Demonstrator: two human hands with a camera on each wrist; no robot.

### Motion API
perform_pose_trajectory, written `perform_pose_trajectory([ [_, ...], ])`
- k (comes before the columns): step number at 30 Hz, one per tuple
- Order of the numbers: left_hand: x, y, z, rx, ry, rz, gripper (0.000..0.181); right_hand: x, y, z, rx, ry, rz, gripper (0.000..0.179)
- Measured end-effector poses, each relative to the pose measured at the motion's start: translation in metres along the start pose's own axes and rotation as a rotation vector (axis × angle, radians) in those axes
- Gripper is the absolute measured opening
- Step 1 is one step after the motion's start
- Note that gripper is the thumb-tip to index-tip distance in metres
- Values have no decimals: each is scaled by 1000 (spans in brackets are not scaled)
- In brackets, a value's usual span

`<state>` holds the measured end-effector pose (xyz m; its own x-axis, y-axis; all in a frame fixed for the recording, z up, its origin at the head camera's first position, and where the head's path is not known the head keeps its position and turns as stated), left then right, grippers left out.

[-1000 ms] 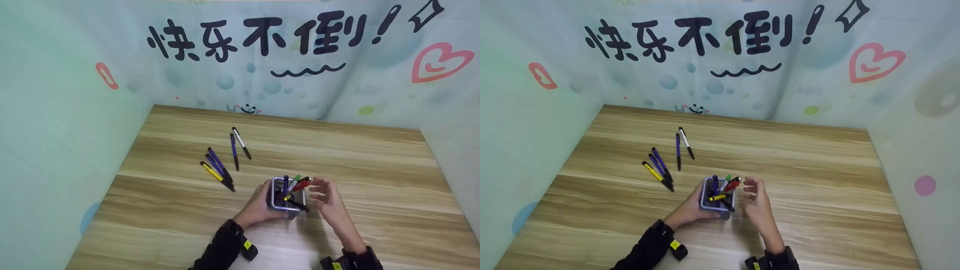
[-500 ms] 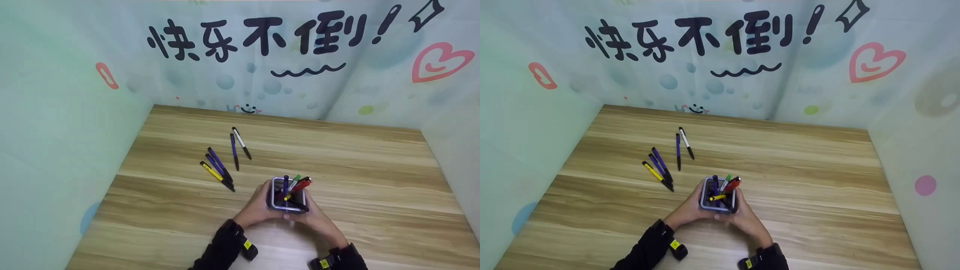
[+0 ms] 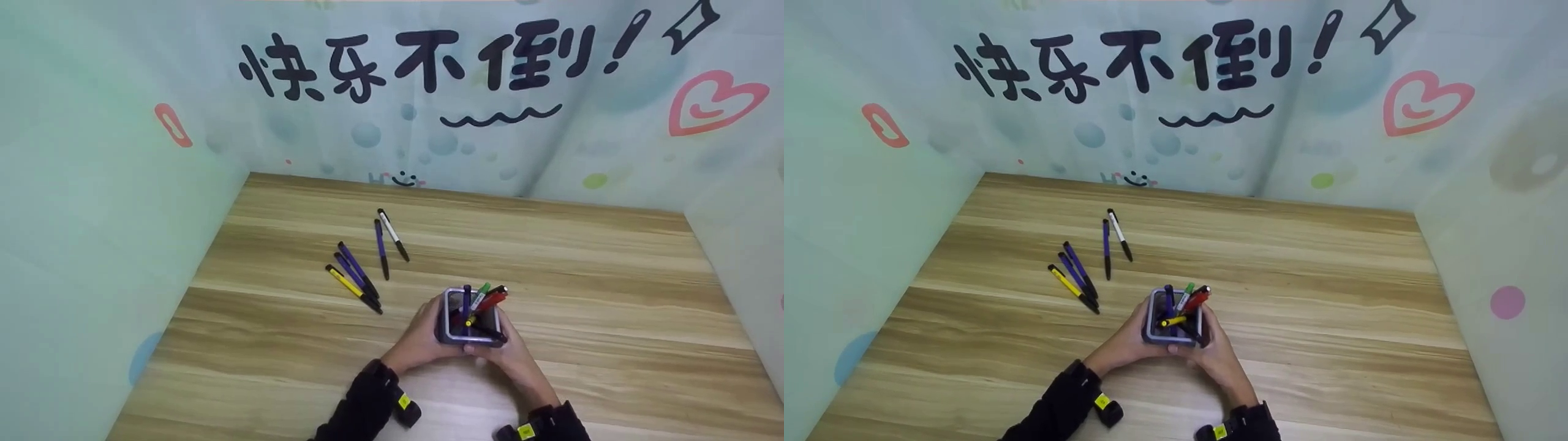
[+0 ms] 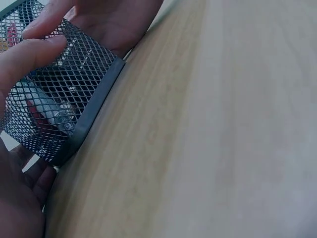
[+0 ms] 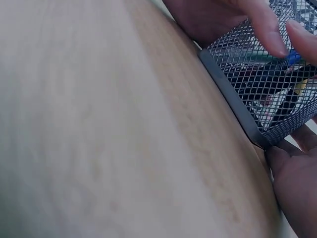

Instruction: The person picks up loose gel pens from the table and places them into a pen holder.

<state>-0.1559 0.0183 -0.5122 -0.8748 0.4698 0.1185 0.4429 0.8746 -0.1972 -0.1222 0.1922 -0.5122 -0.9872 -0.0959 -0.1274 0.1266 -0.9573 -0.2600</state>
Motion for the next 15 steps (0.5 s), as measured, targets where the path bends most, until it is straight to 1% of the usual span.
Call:
perform_pose_trajectory([
  [2,-1,-1,-1,-9,-21,45,103,-1,0,-2,-11,-8,-34,89],
  [4,-2,-3,-2,4,-49,97,106,-2,1,-2,-16,-14,-57,89],
  [6,-3,-7,-6,47,-79,141,106,-3,2,-2,-13,-15,-73,88],
  [8,0,-13,-10,95,-104,154,102,-4,4,-2,-8,-20,-83,87],
  [10,5,-20,-14,127,-144,132,96,-4,5,-1,5,-30,-89,85],
  [11,9,-24,-16,145,-163,108,93,-4,5,-1,13,-33,-92,85],
  [15,28,-45,-20,219,-208,-27,75,-4,5,-1,40,-36,-96,84],
])
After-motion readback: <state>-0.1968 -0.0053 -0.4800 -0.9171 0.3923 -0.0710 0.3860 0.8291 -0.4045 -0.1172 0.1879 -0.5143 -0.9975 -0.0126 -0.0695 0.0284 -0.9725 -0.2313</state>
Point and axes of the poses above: each hand's wrist, its own x-axis towards the middle knuckle, its own y-axis out of the palm, z = x × y, the point moved 3 cm from there along x, towards the middle knuckle, and after that the axes turned 12 degrees about -x, right-handed, at the moved point
